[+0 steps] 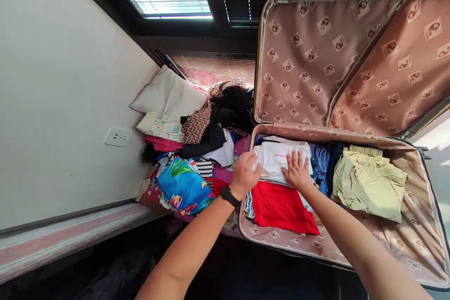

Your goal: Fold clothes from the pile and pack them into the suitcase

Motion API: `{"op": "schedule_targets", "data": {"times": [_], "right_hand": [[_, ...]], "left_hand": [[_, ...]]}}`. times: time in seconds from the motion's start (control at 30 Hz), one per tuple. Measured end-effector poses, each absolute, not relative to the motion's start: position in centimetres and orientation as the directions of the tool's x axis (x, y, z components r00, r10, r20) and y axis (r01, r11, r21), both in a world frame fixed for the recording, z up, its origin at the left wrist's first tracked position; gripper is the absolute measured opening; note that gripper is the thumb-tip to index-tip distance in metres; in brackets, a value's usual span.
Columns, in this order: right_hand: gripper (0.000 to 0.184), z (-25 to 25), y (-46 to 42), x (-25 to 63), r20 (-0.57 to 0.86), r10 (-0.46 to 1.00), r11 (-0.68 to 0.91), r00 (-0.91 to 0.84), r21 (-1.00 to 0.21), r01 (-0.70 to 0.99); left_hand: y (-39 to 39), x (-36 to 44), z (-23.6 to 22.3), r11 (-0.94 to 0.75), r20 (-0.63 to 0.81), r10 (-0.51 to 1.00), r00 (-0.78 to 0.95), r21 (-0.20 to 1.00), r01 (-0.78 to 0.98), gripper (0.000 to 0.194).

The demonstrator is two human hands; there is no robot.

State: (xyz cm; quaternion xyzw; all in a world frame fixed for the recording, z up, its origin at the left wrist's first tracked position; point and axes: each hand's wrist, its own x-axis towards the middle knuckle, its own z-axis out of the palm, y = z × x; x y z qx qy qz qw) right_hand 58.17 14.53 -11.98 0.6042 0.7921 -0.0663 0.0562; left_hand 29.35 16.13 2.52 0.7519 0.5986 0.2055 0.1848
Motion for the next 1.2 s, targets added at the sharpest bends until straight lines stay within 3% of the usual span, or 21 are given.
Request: {"op": "schedule_targets", "data": {"times": [0.1, 0.2, 0.3, 0.47, 0.63, 0.73, 0.83, 0.97, 1.1, 1.2], "right_hand": [[0.088, -12.0, 13.2, 58.0, -0.169, 0.952, 0.252, -0.257, -0.047, 0.966], [0.085, -12.0, 12.8, 57.5, -0.185, 0.958, 0.214, -0.22, -0.054, 0.975], [0.087, -12.3, 12.8, 57.1, -0.203, 0.959, 0.186, -0.197, -0.07, 0.98], [0.089, -12.9, 12.7, 57.0, -0.212, 0.961, 0.17, -0.178, -0.057, 0.984], [0.088, -13.0, 12.5, 57.0, -0.203, 0.963, 0.175, -0.178, -0.032, 0.984], [0.087, -13.0, 12.5, 57.1, -0.2, 0.963, 0.177, -0.178, -0.022, 0.984], [0.088, -13.0, 12.6, 57.1, -0.208, 0.963, 0.173, -0.172, -0.016, 0.985], [0.09, -12.8, 12.7, 57.0, -0.205, 0.964, 0.17, -0.17, -0.02, 0.985], [0.091, -12.9, 12.8, 57.0, -0.212, 0.963, 0.161, -0.167, -0.045, 0.986], [0.092, -13.3, 12.9, 57.2, -0.204, 0.962, 0.171, -0.182, -0.067, 0.983]], "left_hand": [[19.0, 21.2, 2.0, -0.029, 0.065, 0.998, 0.0, 0.442, 0.897, 0.03], [22.7, 13.8, -0.2, 0.161, -0.048, 0.987, -0.154, 0.201, 0.966, 0.056], [24.9, 9.5, -2.5, 0.113, -0.221, 0.97, -0.101, 0.042, 0.993, 0.069], [24.9, 9.7, -5.7, -0.174, -0.362, 0.918, 0.163, 0.002, 0.985, 0.071], [26.1, 10.0, -7.4, -0.004, -0.258, 0.966, -0.009, -0.052, 0.999, 0.087], [27.5, 9.3, -7.5, 0.027, -0.286, 0.957, -0.042, -0.055, 0.998, 0.077], [28.6, 9.1, -7.1, 0.001, -0.32, 0.947, -0.01, -0.029, 1.0, 0.046], [29.6, 8.9, -5.1, 0.109, -0.292, 0.953, -0.079, 0.088, 0.99, 0.037], [29.5, 6.7, -0.3, 0.303, -0.15, 0.952, -0.265, 0.37, 0.878, 0.04], [28.0, 3.9, 5.0, 0.238, -0.047, 0.96, -0.275, 0.652, 0.72, 0.036]]}}
